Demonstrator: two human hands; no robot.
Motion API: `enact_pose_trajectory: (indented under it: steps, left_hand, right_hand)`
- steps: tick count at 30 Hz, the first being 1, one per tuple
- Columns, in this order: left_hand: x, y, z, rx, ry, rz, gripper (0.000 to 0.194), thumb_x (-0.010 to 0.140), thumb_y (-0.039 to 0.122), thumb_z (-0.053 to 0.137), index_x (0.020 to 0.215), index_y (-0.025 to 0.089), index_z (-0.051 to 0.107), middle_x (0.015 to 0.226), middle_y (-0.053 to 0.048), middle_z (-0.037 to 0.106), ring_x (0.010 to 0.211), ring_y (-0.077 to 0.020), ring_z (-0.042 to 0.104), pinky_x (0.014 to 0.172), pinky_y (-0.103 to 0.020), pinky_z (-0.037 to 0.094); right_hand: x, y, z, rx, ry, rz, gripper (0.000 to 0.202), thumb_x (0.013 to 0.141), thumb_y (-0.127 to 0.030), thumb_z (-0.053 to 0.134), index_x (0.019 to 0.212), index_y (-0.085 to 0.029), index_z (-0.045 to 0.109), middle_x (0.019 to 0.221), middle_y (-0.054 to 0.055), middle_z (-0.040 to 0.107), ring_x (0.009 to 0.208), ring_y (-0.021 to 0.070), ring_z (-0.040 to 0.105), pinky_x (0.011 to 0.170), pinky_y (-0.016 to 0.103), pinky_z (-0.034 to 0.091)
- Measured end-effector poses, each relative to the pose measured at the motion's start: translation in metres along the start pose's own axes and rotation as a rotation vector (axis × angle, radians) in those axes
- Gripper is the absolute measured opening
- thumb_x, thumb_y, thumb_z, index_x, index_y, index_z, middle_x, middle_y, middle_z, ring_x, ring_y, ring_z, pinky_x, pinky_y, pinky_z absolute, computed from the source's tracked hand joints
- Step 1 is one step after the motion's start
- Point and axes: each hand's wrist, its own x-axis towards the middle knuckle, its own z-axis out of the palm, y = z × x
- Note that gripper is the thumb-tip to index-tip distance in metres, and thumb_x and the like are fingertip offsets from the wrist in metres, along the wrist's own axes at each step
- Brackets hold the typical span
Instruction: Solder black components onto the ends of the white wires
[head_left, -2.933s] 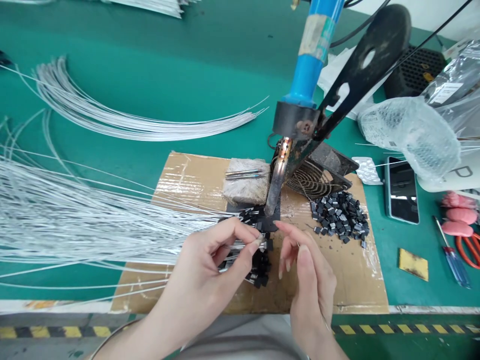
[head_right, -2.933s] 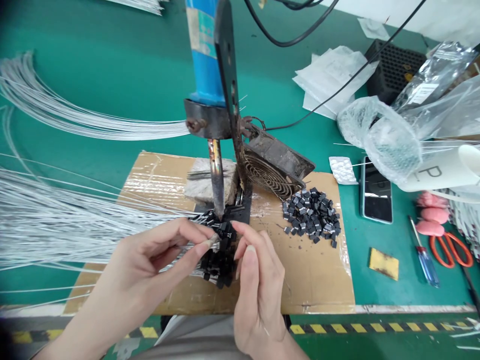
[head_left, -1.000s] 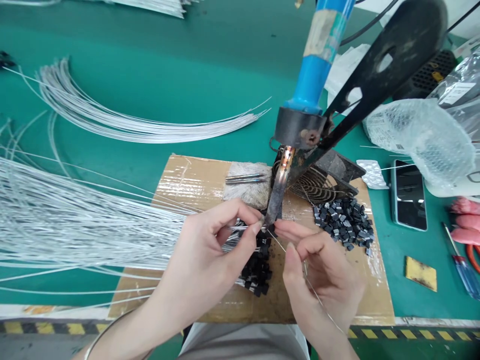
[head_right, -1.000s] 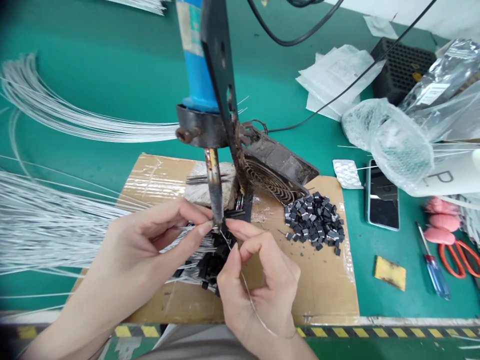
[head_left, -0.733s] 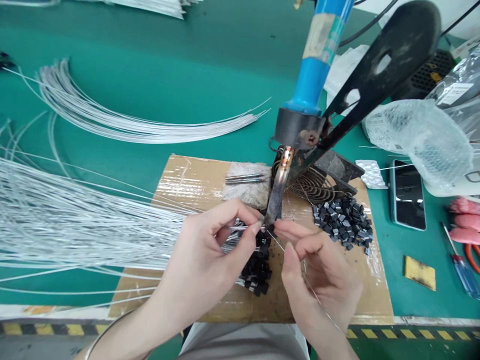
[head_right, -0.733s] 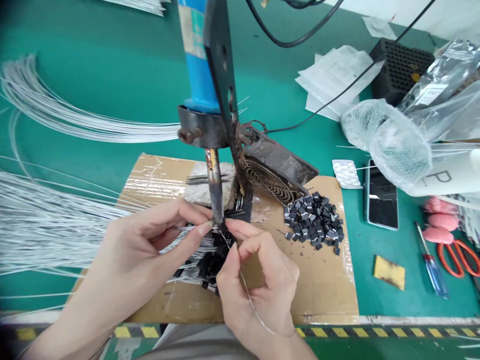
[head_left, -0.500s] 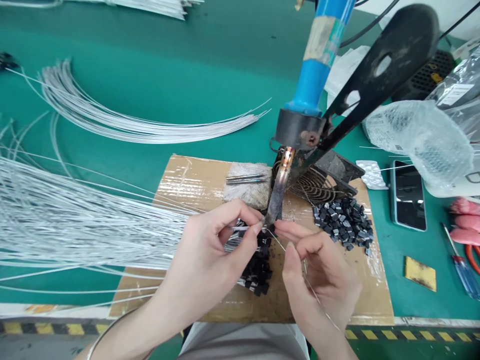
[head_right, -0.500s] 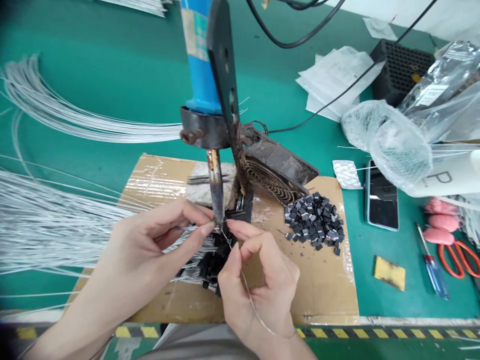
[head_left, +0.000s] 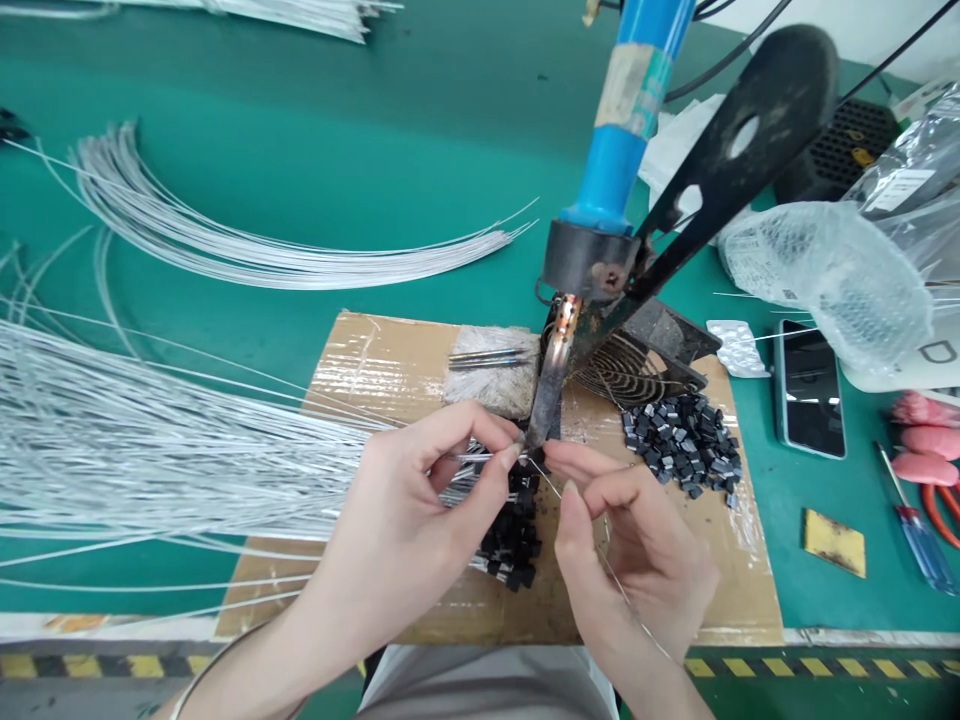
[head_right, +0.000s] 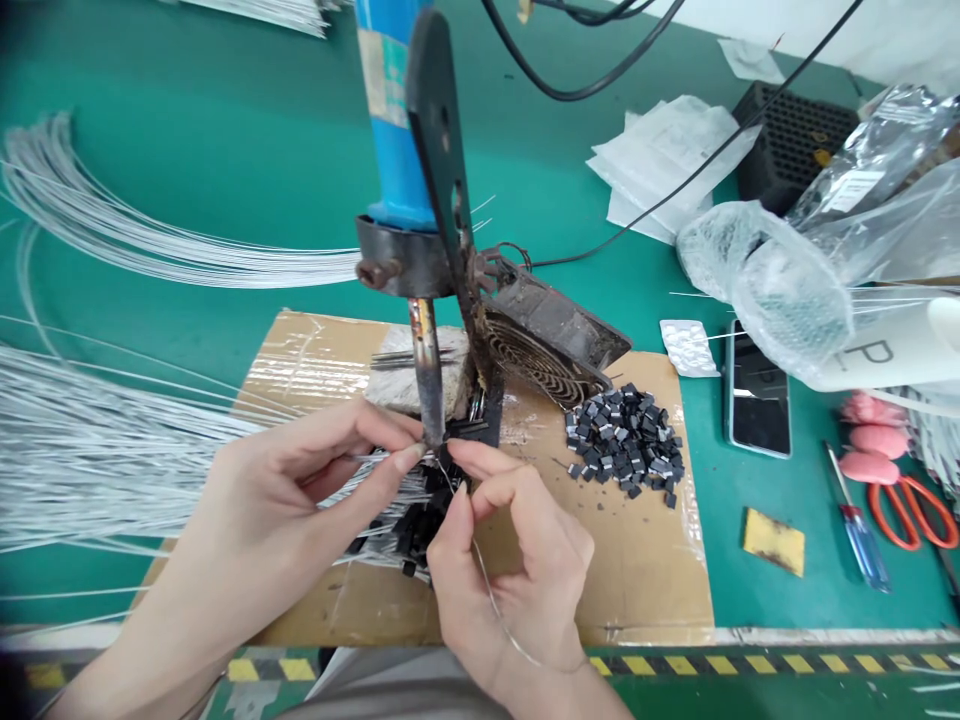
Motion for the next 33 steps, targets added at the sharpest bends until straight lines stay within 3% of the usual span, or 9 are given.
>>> enact_pose_trajectory:
  steps: [24, 28, 33]
  left_hand:
    - [0.0008, 0.0004, 0.0001, 0.004, -0.018, -0.004, 0.017, 0.09, 0.024, 0.06, 0.076, 0.024, 0.069, 0.074, 0.001, 0.076, 0.066, -0.0173, 0.068, 0.05, -0.028, 0.039]
    - [0.0006, 0.0, -0.0004, 0.018, -0.009, -0.005, 0.018, 0.09, 0.026, 0.06, 0.074, 0.024, 0.069, 0.08, -0.001, 0.079, 0.07, -0.0184, 0.07, 0.05, -0.029, 0.038]
    - [0.0007, -0.0028, 0.0017, 0.037, -0.023, -0.017, 0.018, 0.09, 0.026, 0.059, 0.076, 0.023, 0.07, 0.071, 0.001, 0.074, 0.071, -0.0197, 0.072, 0.05, -0.029, 0.037]
  right_hand:
    - [0.0005, -0.002, 0.0006, -0.039, 0.006, -0.017, 0.019, 0.097, -0.011, 0.067, 0.086, -0.025, 0.061, 0.116, 0.008, 0.086, 0.105, 0.023, 0.085, 0.091, 0.036, 0.07]
    - [0.0003, -0.0014, 0.0002, -0.024, -0.003, -0.019, 0.019, 0.097, -0.01, 0.068, 0.087, -0.025, 0.062, 0.118, 0.006, 0.085, 0.107, 0.0208, 0.084, 0.093, 0.033, 0.069]
    - [-0.0003, 0.0013, -0.0004, -0.026, 0.001, -0.023, 0.02, 0.096, -0.01, 0.07, 0.086, -0.025, 0.062, 0.117, 0.003, 0.086, 0.109, 0.0192, 0.083, 0.092, 0.028, 0.068]
